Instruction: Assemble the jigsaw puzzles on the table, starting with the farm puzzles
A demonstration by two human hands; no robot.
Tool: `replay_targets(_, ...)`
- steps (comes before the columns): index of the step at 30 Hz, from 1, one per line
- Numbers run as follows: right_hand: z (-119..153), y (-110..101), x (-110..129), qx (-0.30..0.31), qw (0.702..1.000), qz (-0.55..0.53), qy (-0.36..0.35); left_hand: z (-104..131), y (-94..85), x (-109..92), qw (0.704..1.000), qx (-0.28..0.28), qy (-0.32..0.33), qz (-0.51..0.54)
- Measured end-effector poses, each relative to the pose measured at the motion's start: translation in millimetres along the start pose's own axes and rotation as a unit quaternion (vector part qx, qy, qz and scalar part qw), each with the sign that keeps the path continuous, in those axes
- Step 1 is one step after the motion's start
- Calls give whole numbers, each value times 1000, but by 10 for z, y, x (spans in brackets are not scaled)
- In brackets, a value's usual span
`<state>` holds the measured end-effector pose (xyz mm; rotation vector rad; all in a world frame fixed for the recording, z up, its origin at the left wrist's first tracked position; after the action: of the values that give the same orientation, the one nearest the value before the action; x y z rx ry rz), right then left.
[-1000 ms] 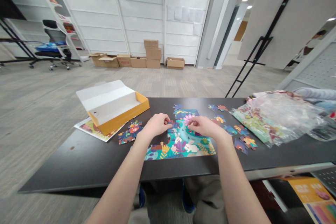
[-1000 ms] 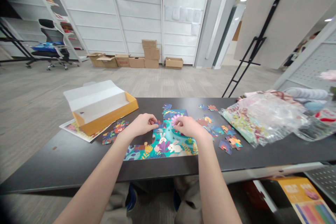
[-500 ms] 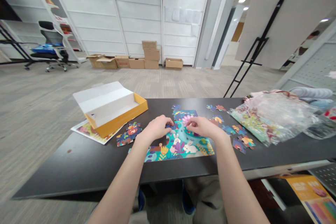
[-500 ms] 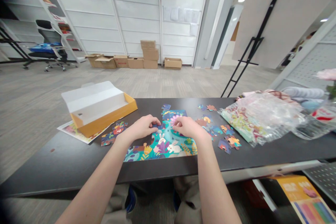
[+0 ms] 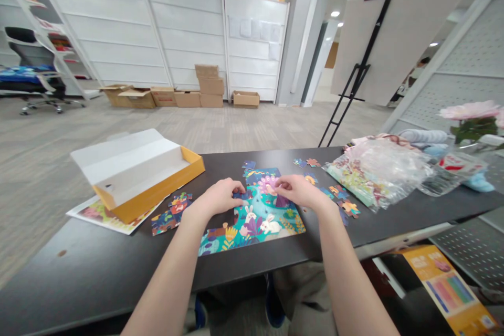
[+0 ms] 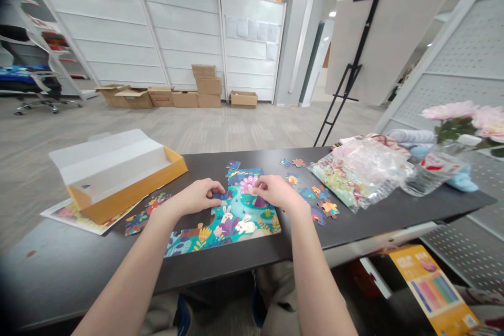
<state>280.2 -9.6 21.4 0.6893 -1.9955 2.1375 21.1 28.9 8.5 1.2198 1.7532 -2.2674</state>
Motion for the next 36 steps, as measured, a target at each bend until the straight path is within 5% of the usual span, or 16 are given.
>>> replay_targets(6, 275, -403, -957, -124, 961, 155, 190, -22, -3, 1, 1000, 6, -7, -1)
replay_targets(9, 248, -381, -1200, -140, 947, 190, 217, 6, -14, -30, 1000, 5, -7, -2)
replay_targets(18, -65, -108, -1249, -129, 949, 226, 179, 78, -46, -33, 1000, -9, -16, 20)
replay_targets(24, -44, -92, -1153, -115, 965, 224, 70, 62, -33, -25, 1000, -6, -7, 16)
replay_targets(30, -47, -1, -1145, -65, 964, 238, 94, 119, -56, 12, 1000, -14, 1, 27)
replay_targets(36, -84, -20, -1163, -75, 969, 218, 91, 223, -174, 140, 995, -92, -44, -9)
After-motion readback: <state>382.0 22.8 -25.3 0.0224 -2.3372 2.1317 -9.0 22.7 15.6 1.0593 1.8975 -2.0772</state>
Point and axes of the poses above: each hand's wrist, its own z-axis away from the middle knuckle, its own y-axis out of the palm, x = y × z, the point moved 2 cm from there along -z, towards the middle knuckle, and after that the axes turned 9 degrees about z, right-handed, at the moved point
